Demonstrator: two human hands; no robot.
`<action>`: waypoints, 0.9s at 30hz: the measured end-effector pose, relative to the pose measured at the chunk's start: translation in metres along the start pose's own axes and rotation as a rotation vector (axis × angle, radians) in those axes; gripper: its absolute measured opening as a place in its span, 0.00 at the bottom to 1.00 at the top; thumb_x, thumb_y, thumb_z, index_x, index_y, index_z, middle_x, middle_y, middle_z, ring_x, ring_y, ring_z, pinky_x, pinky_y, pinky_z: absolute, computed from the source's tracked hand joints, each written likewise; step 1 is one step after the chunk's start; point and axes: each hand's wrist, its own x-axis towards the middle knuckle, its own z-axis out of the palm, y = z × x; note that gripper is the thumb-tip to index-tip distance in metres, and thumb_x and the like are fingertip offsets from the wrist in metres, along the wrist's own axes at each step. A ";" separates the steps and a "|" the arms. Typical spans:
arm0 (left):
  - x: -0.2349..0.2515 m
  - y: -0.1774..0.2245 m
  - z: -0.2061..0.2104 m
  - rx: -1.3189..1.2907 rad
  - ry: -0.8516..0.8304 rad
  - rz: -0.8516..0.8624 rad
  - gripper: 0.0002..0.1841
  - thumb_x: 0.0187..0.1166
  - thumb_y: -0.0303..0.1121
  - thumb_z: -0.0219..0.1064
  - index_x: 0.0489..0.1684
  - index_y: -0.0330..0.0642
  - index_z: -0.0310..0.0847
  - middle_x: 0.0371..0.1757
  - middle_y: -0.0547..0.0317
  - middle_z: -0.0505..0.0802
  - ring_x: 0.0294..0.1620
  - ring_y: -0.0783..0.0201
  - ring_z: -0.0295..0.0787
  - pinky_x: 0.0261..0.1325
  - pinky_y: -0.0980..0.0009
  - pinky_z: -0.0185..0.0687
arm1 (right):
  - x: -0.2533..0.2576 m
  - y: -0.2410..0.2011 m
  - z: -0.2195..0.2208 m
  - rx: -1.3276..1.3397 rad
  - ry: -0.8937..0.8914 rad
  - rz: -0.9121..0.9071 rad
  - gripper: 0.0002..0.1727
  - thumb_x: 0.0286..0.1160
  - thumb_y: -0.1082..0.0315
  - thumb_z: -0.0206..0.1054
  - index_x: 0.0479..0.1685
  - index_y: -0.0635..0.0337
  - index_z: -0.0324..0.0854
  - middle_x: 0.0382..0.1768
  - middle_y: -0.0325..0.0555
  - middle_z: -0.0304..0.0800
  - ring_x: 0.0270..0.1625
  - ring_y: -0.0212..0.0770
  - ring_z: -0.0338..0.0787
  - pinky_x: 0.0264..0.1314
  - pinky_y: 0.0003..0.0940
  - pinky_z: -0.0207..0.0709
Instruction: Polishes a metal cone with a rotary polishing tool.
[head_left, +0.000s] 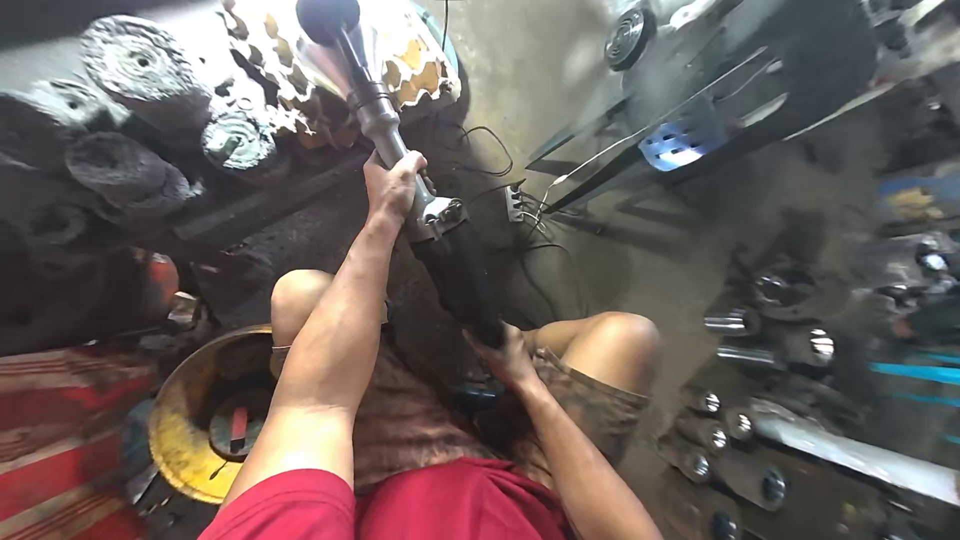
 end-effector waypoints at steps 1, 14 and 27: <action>0.000 -0.001 -0.003 -0.021 0.000 0.009 0.12 0.68 0.28 0.71 0.46 0.38 0.78 0.27 0.58 0.91 0.24 0.60 0.92 0.30 0.60 0.95 | 0.000 -0.001 0.001 -0.026 0.006 -0.011 0.25 0.68 0.44 0.79 0.51 0.55 0.90 0.43 0.39 0.97 0.49 0.31 0.95 0.61 0.39 0.89; -0.001 -0.010 -0.025 -0.124 0.043 0.026 0.07 0.71 0.25 0.68 0.42 0.38 0.77 0.24 0.58 0.91 0.22 0.60 0.91 0.29 0.61 0.94 | 0.005 0.006 0.002 -0.029 0.006 -0.107 0.25 0.67 0.41 0.79 0.50 0.51 0.92 0.42 0.34 0.97 0.48 0.27 0.95 0.61 0.38 0.89; 0.002 0.004 0.023 0.028 -0.035 -0.082 0.18 0.67 0.25 0.72 0.54 0.34 0.77 0.30 0.54 0.92 0.23 0.59 0.92 0.28 0.62 0.94 | -0.006 0.003 0.007 0.236 -0.009 0.145 0.23 0.67 0.46 0.81 0.47 0.55 0.89 0.29 0.40 0.92 0.27 0.35 0.90 0.36 0.40 0.89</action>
